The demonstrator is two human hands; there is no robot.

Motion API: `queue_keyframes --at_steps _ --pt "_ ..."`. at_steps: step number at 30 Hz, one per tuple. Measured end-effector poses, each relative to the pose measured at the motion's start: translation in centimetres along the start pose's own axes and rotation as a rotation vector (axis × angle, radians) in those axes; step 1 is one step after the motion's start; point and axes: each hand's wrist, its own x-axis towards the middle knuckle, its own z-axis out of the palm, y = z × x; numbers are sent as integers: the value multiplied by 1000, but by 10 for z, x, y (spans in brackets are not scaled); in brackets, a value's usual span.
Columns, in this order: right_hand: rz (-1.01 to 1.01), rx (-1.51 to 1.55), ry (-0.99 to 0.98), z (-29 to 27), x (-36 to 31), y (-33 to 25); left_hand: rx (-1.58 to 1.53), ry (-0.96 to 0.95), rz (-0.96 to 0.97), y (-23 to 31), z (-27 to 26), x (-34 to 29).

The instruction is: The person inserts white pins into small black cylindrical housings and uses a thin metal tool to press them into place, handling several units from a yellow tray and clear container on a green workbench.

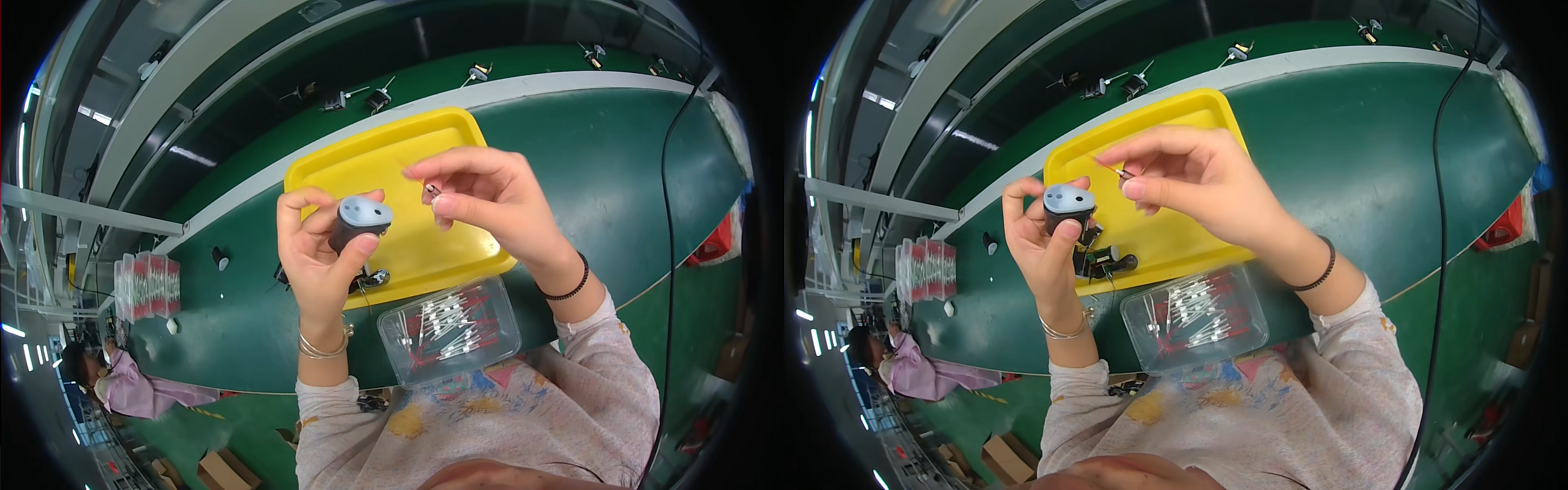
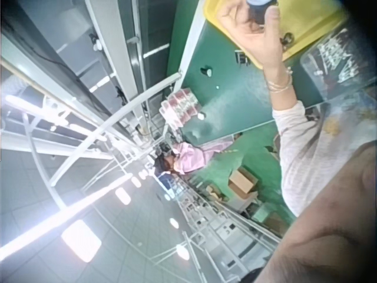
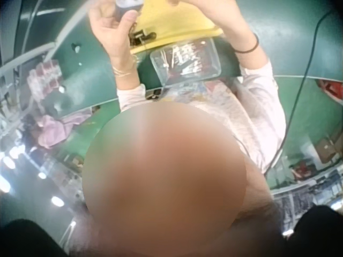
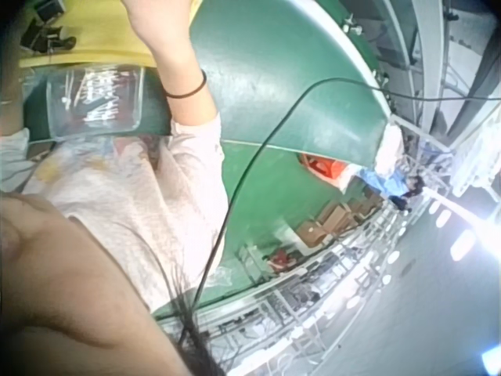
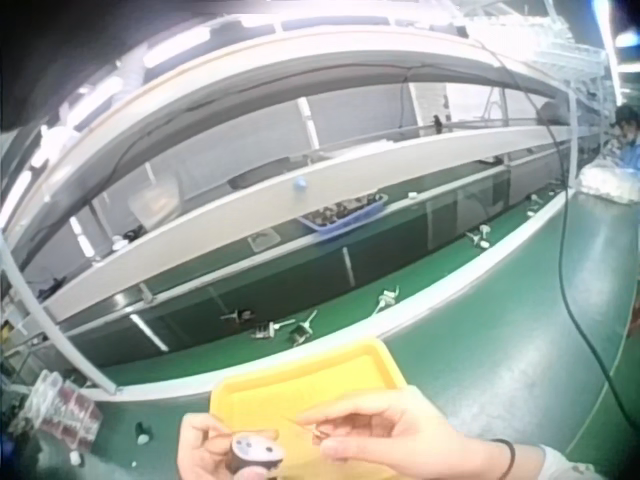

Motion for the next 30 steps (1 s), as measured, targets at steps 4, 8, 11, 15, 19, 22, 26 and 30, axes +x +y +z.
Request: queue_keyframes --at_steps 4,8,11,15,19,22,26,30 --pt "-426 -901 157 -5 0 -3 114 -49 -44 11 -14 0" --pt "-572 -1234 87 -1 -6 -11 673 -294 163 24 -5 7" --pt "-683 -1194 -20 8 -6 -14 706 -465 124 23 -3 6" --pt "-619 -955 -31 3 -9 -19 385 -513 13 15 -8 6" --pt "-480 -547 -81 -6 -10 -21 150 -550 18 12 -5 5" --pt "-477 -86 94 -9 -14 -20 -43 -270 -247 13 8 -8" --pt "-565 -229 224 5 -24 -24 88 -168 -29 -3 17 -12" --pt "-590 -361 179 17 -31 -29 247 -154 132 -6 19 -12"
